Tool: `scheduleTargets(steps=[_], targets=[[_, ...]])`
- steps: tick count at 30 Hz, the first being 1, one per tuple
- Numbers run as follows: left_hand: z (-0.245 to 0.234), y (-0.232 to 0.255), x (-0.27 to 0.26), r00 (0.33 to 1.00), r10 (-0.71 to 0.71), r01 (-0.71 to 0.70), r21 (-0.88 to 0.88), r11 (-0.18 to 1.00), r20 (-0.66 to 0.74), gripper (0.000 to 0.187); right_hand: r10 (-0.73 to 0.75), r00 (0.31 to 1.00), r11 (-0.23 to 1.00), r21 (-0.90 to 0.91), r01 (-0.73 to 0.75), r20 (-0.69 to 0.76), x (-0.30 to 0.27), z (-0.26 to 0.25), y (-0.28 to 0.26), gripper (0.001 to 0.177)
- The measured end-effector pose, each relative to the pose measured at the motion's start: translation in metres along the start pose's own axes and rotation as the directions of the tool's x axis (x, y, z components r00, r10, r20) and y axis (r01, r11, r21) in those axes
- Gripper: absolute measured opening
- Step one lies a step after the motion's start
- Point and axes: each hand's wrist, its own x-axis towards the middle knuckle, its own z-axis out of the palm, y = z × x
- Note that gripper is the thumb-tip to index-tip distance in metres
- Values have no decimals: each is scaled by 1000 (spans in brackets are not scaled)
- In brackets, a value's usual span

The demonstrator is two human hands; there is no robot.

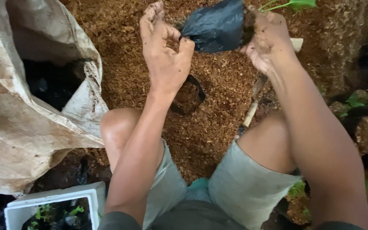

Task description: Filling small black nursery bags with soil and transplanting green seedlings into them.

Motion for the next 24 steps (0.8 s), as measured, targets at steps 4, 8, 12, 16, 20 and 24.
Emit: scheduleTargets(steps=[4,8,12,16,20,24], targets=[[-5,-1,2,998,28,-26,38,999,-49,24,6,1000,999,48,-7,27,18,-15,13,38],[-10,-4,2,996,32,-25,82,996,-82,56,28,1000,994,107,-27,-9,35,-18,22,25],[-16,8,10,986,94,-81,94,992,-138,30,-5,1000,1000,8,5,-28,41,-15,26,29],[-20,-2,6,983,121,-103,132,986,-139,30,40,999,988,149,-44,30,41,-14,28,23],[-25,7,14,972,171,-153,119,981,-160,24,40,998,999,7,-40,47,35,-5,22,40],[-35,-17,15,960,140,-170,-104,980,-242,29,155,981,954,275,-119,-113,9,2,-4,29]])
